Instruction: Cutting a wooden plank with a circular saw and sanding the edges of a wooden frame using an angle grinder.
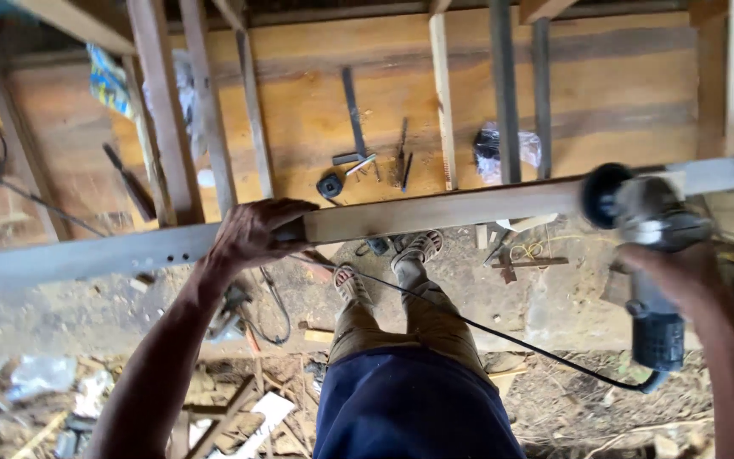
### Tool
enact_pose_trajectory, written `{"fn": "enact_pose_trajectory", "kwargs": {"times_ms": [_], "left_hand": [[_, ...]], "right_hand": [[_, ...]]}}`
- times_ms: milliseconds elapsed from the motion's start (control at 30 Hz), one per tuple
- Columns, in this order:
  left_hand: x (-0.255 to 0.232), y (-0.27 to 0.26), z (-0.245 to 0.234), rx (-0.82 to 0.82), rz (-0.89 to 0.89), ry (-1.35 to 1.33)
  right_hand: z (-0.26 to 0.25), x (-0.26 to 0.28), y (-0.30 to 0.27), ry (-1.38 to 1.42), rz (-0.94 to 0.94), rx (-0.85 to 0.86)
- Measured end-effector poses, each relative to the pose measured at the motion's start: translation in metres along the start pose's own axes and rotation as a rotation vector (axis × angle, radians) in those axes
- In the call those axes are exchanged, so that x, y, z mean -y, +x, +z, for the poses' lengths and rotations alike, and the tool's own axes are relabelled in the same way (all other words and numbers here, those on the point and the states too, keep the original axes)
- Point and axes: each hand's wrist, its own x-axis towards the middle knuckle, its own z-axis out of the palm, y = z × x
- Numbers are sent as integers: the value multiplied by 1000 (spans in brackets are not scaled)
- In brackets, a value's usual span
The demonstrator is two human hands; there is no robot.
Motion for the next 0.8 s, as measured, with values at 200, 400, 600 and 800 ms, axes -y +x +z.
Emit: {"fn": "enact_pose_trajectory", "kwargs": {"times_ms": [200, 400, 600, 800], "left_hand": [[-48, 18, -7, -144, 95, 171], [-104, 65, 54, -164, 73, 528], [-91, 48, 50, -119, 82, 344], [-102, 68, 18, -100, 82, 201]], "right_hand": [[-43, -127, 27, 194, 121, -276], [-17, -186, -2, 407, 163, -347], [-15, -144, -56, 258, 142, -193], [-3, -84, -83, 189, 123, -104]]}}
